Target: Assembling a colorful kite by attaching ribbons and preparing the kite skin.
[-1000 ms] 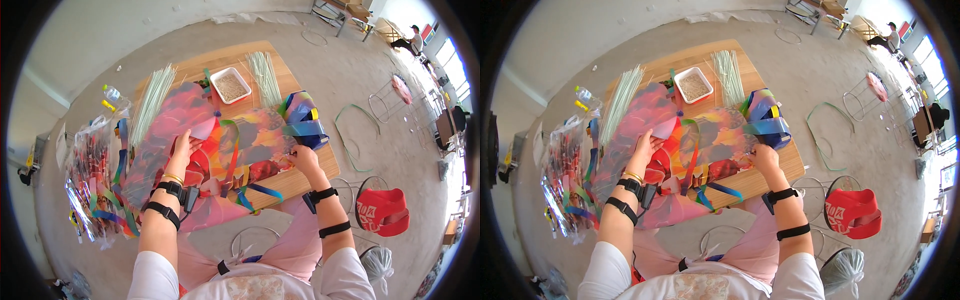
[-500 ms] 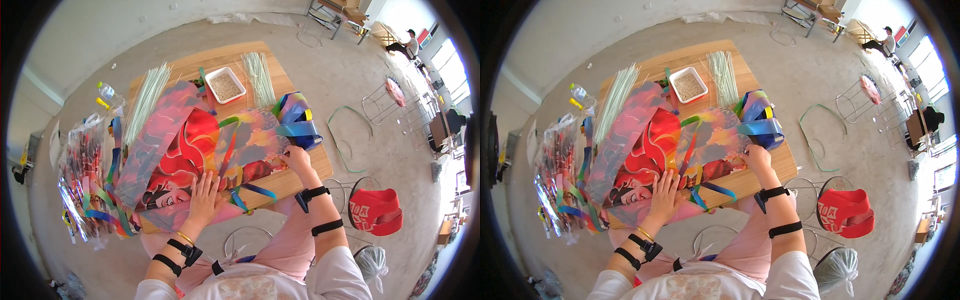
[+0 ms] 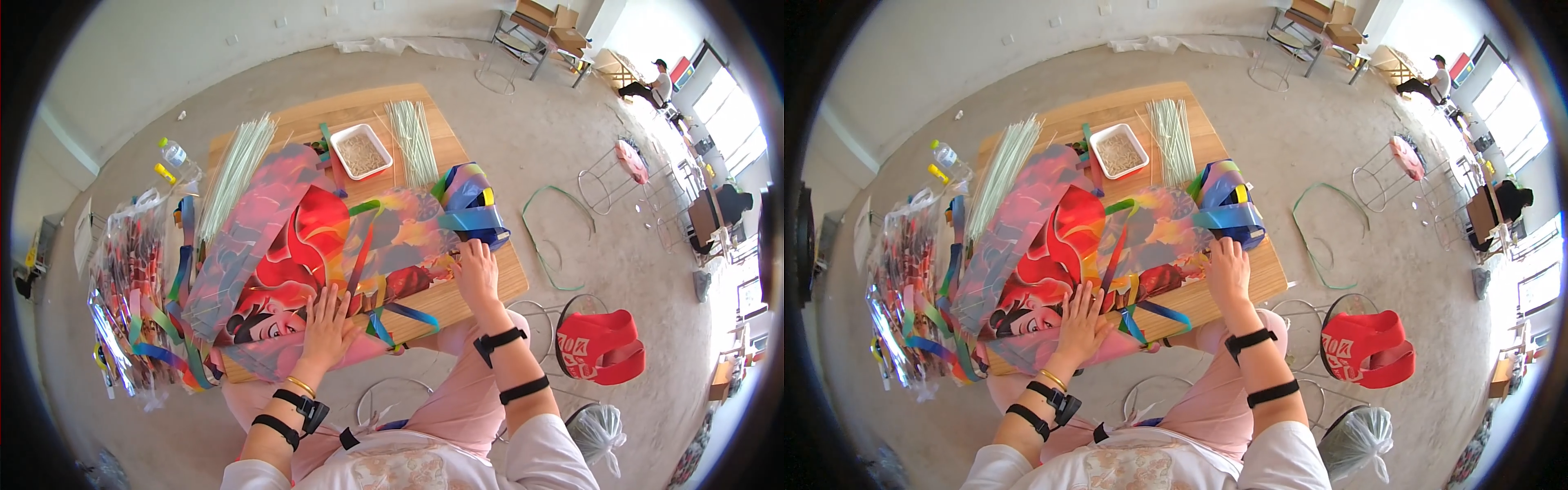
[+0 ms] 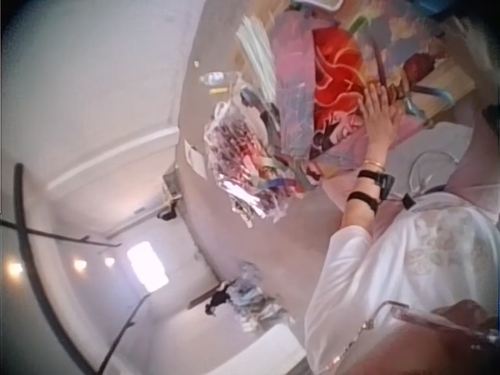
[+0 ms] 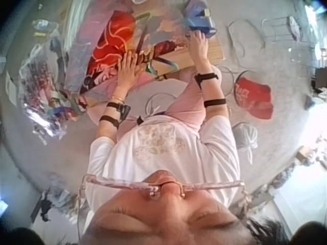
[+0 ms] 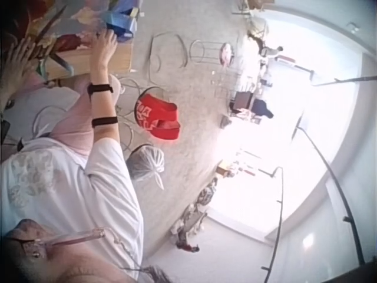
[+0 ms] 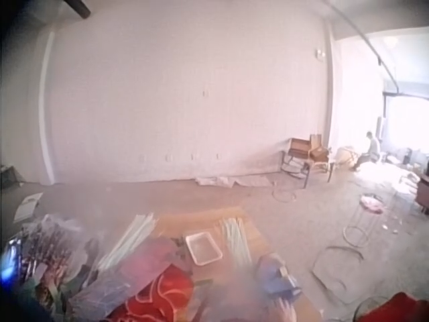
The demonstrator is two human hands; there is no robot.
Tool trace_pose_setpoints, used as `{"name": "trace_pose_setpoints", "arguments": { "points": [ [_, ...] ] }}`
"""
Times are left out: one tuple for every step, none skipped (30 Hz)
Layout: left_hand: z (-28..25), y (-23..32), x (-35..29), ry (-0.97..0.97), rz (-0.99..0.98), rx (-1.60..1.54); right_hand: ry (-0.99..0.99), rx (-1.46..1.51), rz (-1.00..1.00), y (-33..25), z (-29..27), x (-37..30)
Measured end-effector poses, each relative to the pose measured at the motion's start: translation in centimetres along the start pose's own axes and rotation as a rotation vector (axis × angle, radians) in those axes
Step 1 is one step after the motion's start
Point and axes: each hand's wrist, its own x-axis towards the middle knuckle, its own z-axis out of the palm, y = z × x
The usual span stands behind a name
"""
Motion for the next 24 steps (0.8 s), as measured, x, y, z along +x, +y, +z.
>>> {"name": "trace_pose_setpoints", "arguments": {
  "points": [
    [0.0, -0.1, -0.1, 0.003, -0.002, 0.000, 0.002, -0.001, -0.003, -0.5, -0.4, -0.6],
    [0.1, -0.2, -0.2, 0.002, -0.007, -0.002, -0.068, 0.138, -0.084, -1.1, -0.7, -1.3],
    [0.1, -0.3, -0.3, 0.003, -0.009, -0.007, -0.136, 0.272, -0.163, -1.6, -0.9, -2.1],
    [0.2, -0.2, -0.1, 0.007, -0.003, -0.010, -0.132, 0.265, -0.161, -1.8, -0.5, -3.0],
    [0.3, -0.2, -0.1, 0.009, 0.001, -0.010, -0.130, 0.176, -0.250, -2.0, 0.3, -3.9],
    [0.3, -0.2, -0.1, 0.011, 0.001, -0.008, -0.129, 0.089, -0.341, -2.3, 1.1, -4.6],
    [0.3, -0.3, -0.1, 0.015, 0.000, -0.006, -0.218, 0.050, -0.335, -2.6, 1.5, -5.0],
    [0.2, -0.3, -0.1, 0.013, 0.006, -0.002, -0.216, 0.050, -0.339, -2.8, 1.9, -5.3],
    [0.2, -0.4, -0.1, 0.012, 0.012, 0.002, -0.227, 0.059, -0.318, -3.1, 2.1, -5.4],
    [0.3, -0.5, -0.1, 0.016, 0.010, 0.003, -0.238, 0.069, -0.297, -3.2, 2.3, -5.4],
    [0.3, -0.6, -0.1, 0.008, 0.010, 0.005, -0.235, 0.068, -0.300, -3.2, 2.5, -5.4],
    [0.2, -0.6, -0.1, 0.001, 0.011, 0.006, -0.225, 0.061, -0.300, -3.1, 2.8, -5.4],
    [0.2, -0.6, 0.0, 0.005, 0.012, 0.005, -0.216, 0.055, -0.299, -3.0, 3.2, -5.3],
    [0.2, -0.6, 0.0, -0.001, 0.004, 0.017, -0.213, 0.052, -0.300, -3.0, 3.5, -5.3],
    [0.2, -0.7, 0.0, -0.008, -0.005, 0.028, -0.211, 0.052, -0.294, -3.1, 3.7, -5.2],
    [0.3, -0.8, 0.1, -0.006, -0.005, 0.028, -0.208, 0.052, -0.287, -3.1, 3.8, -5.2],
    [0.4, -0.8, 0.2, 0.021, -0.002, 0.032, -0.207, 0.051, -0.287, -3.1, 4.0, -5.1],
    [0.3, -0.8, 0.2, 0.046, -0.001, 0.037, -0.216, 0.064, -0.280, -3.1, 4.0, -5.0],
    [0.3, -0.9, 0.2, 0.046, -0.002, 0.037, -0.224, 0.078, -0.273, -3.2, 4.0, -4.9],
    [0.3, -1.0, 0.3, 0.048, -0.005, 0.038, -0.226, 0.078, -0.273, -3.2, 4.0, -4.9],
    [0.3, -1.0, 0.4, 0.052, -0.006, 0.038, -0.229, 0.080, -0.268, -3.2, 4.1, -4.9],
    [0.4, -1.1, 0.4, 0.052, -0.007, 0.038, -0.232, 0.083, -0.262, -3.2, 4.1, -4.9],
    [0.4, -1.1, 0.4, 0.039, -0.014, 0.044, -0.234, 0.083, -0.263, -3.2, 4.2, -4.9],
    [0.4, -1.2, 0.3, 0.026, -0.022, 0.052, -0.219, 0.089, -0.261, -3.3, 4.3, -4.9]
  ]
}}
